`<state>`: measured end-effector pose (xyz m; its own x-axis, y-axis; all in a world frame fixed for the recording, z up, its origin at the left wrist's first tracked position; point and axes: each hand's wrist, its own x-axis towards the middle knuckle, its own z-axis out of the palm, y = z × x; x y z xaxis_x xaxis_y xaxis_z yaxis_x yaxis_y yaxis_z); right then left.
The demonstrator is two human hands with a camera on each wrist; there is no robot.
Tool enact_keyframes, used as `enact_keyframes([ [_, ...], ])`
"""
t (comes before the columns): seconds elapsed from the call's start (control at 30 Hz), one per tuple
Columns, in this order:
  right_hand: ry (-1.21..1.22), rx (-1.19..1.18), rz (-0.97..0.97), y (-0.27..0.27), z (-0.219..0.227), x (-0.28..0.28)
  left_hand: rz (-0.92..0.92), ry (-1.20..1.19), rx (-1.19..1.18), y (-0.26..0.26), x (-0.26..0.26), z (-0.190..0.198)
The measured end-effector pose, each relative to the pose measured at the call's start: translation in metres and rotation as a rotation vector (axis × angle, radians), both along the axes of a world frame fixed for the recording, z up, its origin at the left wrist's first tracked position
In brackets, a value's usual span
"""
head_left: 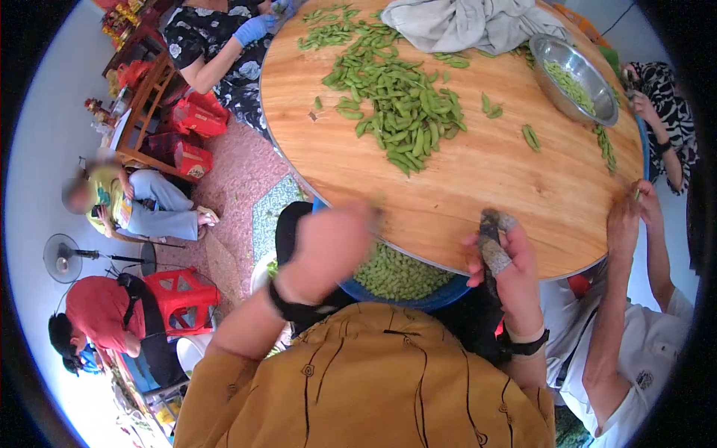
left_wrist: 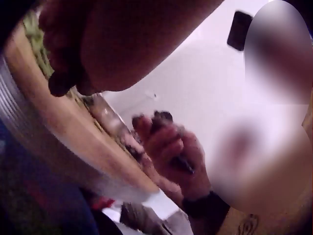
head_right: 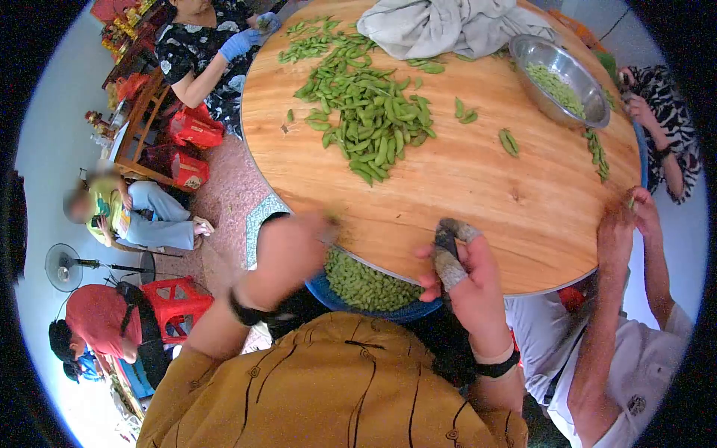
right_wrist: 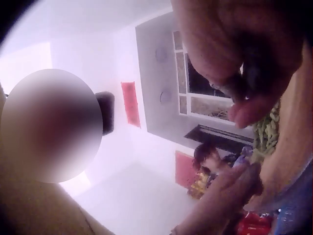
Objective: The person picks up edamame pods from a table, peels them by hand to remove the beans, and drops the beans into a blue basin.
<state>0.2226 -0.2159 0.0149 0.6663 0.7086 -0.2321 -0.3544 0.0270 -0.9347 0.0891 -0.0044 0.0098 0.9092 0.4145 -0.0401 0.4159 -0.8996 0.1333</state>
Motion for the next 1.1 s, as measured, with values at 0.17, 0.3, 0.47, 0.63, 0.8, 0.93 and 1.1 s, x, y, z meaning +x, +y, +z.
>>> enact_keyframes([
  [0.17,-0.025,-0.168,-0.154,-0.036,0.000,-0.006,-0.258,-0.231,-0.151,-0.066,0.069,-0.029],
  [0.3,-0.011,-0.201,-0.198,-0.054,-0.004,-0.010,-0.182,-0.096,-0.092,-0.020,0.054,-0.026],
  [0.47,-0.021,-0.142,-0.005,-0.038,-0.013,-0.007,0.559,0.120,0.471,0.169,-0.057,-0.023],
  [0.63,0.008,-0.083,0.172,-0.006,-0.014,-0.001,0.389,-0.260,-0.251,0.149,-0.105,0.015],
  [0.8,0.066,-0.017,0.360,0.037,-0.016,-0.011,0.042,-0.335,-0.451,0.044,-0.047,-0.006],
  [0.93,-0.044,-0.070,0.299,0.037,-0.020,-0.024,-0.227,-0.522,-0.213,0.011,-0.002,-0.020],
  [1.1,-0.065,-0.187,0.262,0.016,-0.022,-0.022,-0.389,-0.530,0.015,0.041,0.017,-0.037],
])
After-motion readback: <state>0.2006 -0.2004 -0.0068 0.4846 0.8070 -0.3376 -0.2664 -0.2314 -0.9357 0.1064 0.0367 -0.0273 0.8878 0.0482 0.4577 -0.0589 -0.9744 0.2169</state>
